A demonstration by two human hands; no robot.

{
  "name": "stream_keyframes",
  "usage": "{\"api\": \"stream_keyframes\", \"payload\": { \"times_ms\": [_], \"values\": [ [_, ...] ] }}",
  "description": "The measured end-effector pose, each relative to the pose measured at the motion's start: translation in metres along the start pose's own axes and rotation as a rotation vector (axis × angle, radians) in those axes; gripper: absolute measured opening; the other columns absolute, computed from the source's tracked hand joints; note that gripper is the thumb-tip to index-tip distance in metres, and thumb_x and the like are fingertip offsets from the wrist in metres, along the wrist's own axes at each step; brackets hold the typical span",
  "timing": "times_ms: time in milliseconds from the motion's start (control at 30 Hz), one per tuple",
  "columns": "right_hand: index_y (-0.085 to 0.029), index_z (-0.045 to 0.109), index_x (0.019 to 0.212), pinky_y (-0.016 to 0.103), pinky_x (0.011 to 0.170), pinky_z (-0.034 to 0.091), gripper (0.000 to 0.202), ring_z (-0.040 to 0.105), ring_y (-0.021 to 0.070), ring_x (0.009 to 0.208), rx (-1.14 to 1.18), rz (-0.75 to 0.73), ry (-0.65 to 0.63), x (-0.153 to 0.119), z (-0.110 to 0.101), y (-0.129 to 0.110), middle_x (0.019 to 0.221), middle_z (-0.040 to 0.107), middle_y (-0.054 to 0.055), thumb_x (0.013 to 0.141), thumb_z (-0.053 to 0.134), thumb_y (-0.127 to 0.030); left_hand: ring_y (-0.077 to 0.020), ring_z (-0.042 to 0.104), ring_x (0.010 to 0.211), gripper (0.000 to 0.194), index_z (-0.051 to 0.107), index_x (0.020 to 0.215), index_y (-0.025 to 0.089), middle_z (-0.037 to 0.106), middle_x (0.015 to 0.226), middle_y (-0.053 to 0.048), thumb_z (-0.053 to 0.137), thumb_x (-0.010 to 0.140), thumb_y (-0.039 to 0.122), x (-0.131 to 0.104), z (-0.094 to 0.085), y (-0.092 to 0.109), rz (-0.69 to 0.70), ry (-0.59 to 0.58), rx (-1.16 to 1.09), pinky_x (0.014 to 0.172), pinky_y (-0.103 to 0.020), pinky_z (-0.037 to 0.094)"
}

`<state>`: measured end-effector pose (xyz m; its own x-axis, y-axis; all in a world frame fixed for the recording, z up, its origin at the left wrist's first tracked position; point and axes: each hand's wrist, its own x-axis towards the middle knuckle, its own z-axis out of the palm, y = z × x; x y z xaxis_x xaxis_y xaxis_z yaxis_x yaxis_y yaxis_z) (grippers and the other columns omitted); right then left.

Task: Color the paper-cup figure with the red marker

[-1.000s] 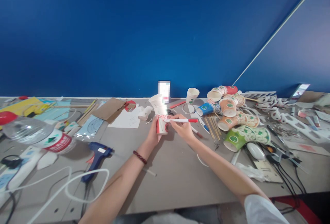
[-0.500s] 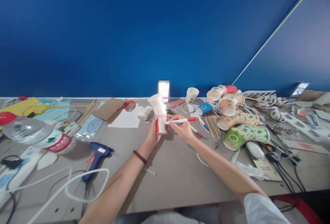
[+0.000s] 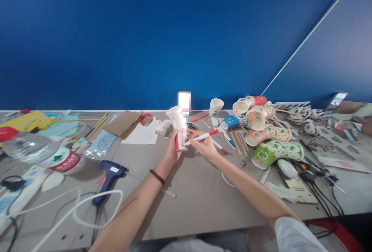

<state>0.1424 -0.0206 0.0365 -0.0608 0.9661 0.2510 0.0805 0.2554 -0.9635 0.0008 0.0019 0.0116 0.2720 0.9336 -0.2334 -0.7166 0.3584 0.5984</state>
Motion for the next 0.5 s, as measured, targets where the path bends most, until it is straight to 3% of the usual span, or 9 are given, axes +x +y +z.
{"api": "stream_keyframes", "payload": {
  "times_ms": [267,400,500],
  "values": [
    [-0.024,0.065,0.061,0.05,0.111,0.043,0.01,0.058,0.0359,0.132,0.003,0.029,-0.03,-0.001,0.0003,-0.0002,0.075,0.074,0.005,0.069,0.067,-0.019,-0.0174,0.062,0.06,0.041,0.069,0.093,0.014,0.068,0.069,-0.005,0.053,0.094,0.052,-0.0023,0.005,0.0018,0.006,0.043,0.063,0.055,-0.028,0.047],
    [-0.025,0.066,0.061,0.052,0.114,0.04,0.011,0.053,0.0354,0.137,-0.013,-0.002,-0.107,-0.0024,0.001,-0.0025,0.074,0.073,0.004,0.069,0.07,-0.02,-0.0183,0.063,0.061,0.043,0.069,0.091,0.014,0.07,0.071,-0.007,0.046,0.098,0.05,-0.0034,0.0069,0.003,0.013,0.062,0.068,0.053,-0.028,0.045],
    [-0.025,0.067,0.062,0.053,0.113,0.041,0.011,0.054,0.0363,0.136,0.009,-0.006,-0.127,-0.003,0.0012,-0.004,0.074,0.073,0.005,0.071,0.074,-0.025,-0.0168,0.062,0.06,0.041,0.069,0.091,0.013,0.07,0.071,-0.006,0.05,0.096,0.05,-0.0031,0.0069,0.0033,0.032,0.068,0.047,0.053,-0.027,0.046]
  ]
}}
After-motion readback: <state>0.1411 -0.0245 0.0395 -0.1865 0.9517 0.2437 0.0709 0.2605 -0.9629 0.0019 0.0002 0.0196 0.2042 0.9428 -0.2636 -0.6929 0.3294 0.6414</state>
